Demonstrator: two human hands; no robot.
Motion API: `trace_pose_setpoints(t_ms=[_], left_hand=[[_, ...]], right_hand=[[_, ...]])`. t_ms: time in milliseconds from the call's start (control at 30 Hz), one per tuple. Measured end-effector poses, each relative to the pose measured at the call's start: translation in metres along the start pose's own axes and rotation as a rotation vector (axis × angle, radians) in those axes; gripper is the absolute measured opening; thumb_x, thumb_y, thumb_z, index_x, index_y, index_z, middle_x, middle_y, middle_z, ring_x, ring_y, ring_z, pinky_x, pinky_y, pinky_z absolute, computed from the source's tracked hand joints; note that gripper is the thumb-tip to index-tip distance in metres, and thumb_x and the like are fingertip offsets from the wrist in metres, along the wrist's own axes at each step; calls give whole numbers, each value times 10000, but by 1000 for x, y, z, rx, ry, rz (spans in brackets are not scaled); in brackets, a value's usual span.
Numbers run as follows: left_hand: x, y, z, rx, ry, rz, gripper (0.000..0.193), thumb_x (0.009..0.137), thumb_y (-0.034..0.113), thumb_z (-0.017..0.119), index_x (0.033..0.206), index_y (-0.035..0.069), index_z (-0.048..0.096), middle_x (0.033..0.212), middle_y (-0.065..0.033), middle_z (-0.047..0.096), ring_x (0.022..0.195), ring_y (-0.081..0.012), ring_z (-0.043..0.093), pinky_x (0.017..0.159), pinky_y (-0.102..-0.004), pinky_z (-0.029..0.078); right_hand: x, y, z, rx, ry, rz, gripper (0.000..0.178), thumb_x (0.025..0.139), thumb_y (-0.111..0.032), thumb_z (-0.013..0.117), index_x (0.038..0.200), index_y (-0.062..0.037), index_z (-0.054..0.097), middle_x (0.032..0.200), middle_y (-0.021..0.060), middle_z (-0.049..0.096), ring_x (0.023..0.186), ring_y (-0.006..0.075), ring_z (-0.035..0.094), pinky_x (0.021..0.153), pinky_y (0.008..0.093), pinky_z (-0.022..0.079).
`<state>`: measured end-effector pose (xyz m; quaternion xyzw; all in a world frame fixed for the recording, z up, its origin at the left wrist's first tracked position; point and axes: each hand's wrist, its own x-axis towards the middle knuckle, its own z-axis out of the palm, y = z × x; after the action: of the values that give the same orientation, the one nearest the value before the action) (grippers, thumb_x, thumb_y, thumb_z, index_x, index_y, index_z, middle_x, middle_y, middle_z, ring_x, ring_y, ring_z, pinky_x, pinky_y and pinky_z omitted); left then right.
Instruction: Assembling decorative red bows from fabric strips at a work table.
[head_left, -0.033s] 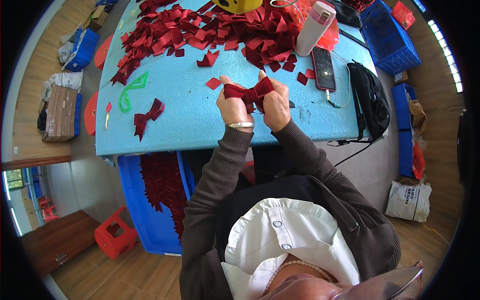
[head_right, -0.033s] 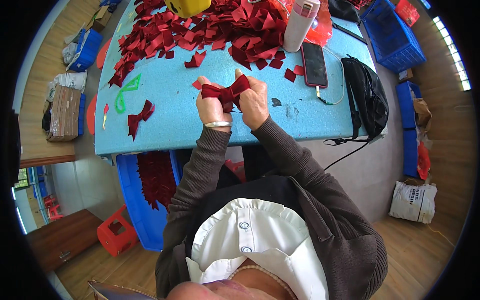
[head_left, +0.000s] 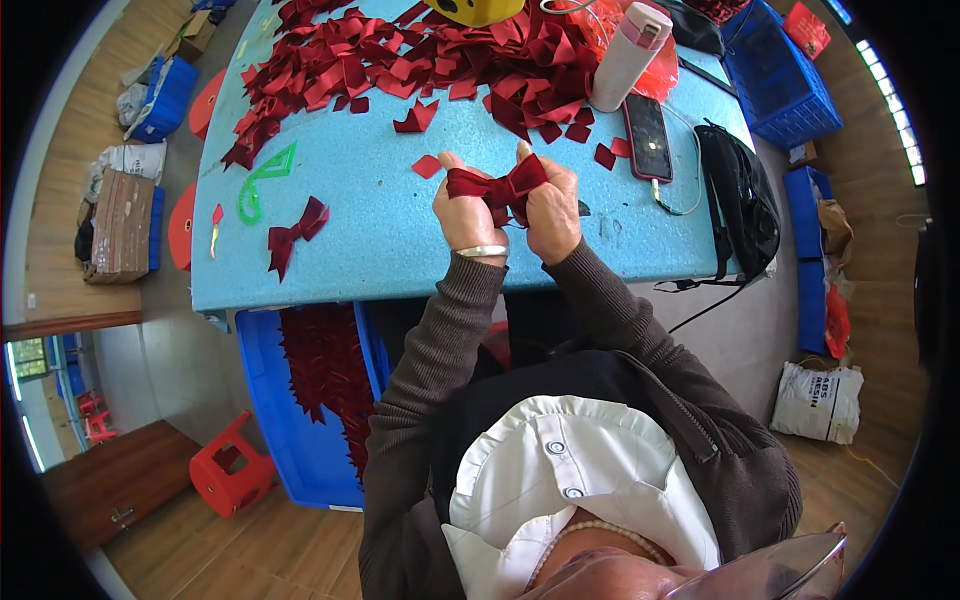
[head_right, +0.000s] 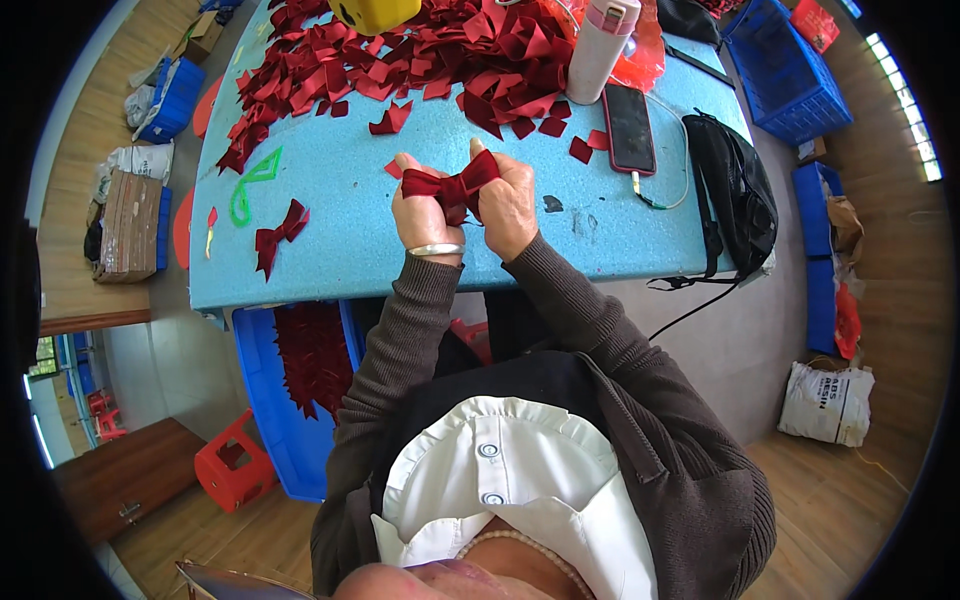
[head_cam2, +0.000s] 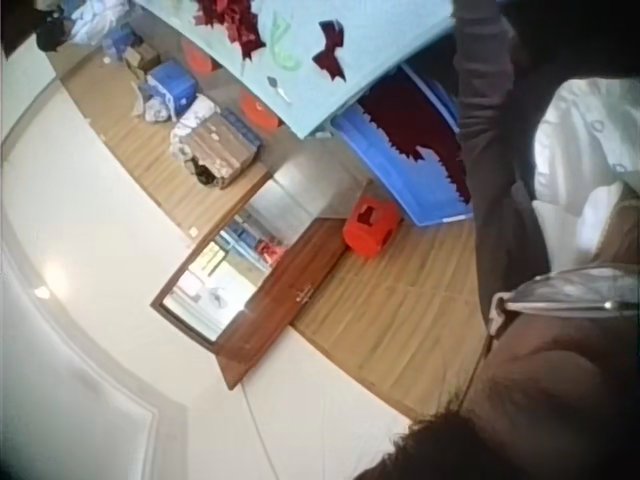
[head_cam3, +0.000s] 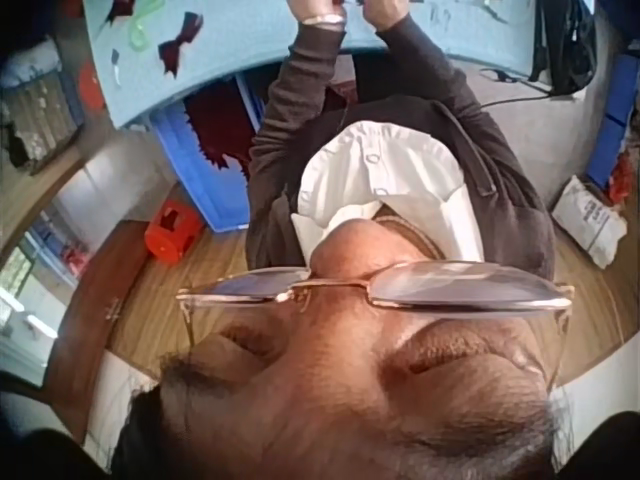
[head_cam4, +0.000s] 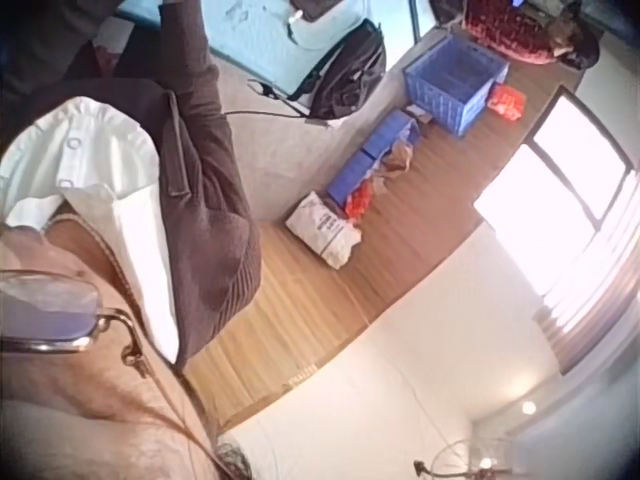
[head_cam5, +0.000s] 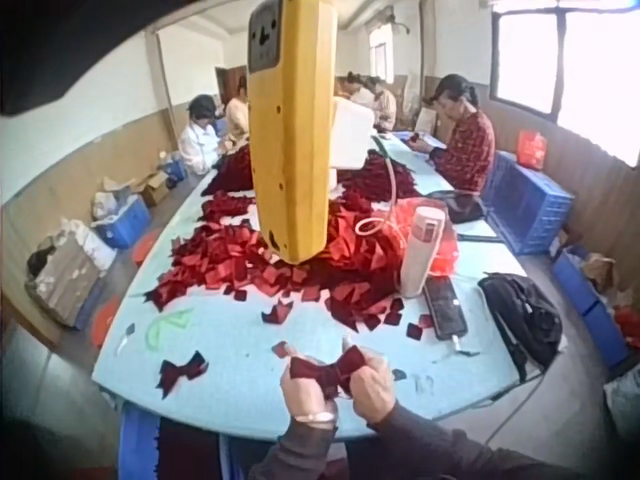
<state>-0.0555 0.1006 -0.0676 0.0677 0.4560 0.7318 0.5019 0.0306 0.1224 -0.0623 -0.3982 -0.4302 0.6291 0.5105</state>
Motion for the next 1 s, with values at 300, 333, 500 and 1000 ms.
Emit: trace_pose_setpoints(t_ms=[300, 333, 500, 1000], left_hand=[[-20, 28, 15, -269, -197, -90, 452, 957, 513, 470, 664, 173, 423, 588, 52, 404, 463, -86, 336, 429, -237, 276], [-24, 32, 19, -288, -232, -86, 448, 959, 510, 467, 661, 179, 411, 591, 57, 389, 465, -84, 323, 430, -240, 271], [-59, 70, 51, -273, -210, -102, 456, 975, 495, 440, 658, 173, 375, 588, 46, 347, 477, -88, 302, 437, -247, 265], [-155, 161, 139, -318, -354, 377, 507, 1006, 484, 338, 685, 100, 411, 658, -23, 423, 585, -125, 367, 569, -273, 353]], right_hand=[[-10, -34, 14, 86, -37, -99, 363, 990, -244, 519, 726, 0, 567, 607, -35, 488, 548, 33, 408, 486, 219, 333], [-12, -39, 15, 101, -47, -120, 359, 989, -242, 520, 730, 1, 566, 616, -30, 493, 557, 36, 416, 495, 219, 342], [-29, -86, 24, 99, -26, -188, 343, 993, -232, 509, 752, 4, 567, 661, -2, 537, 593, 53, 456, 534, 224, 376], [-77, -218, 54, 126, -72, -541, 320, 1009, -236, 466, 780, -16, 506, 721, 44, 587, 630, 91, 505, 581, 235, 411]])
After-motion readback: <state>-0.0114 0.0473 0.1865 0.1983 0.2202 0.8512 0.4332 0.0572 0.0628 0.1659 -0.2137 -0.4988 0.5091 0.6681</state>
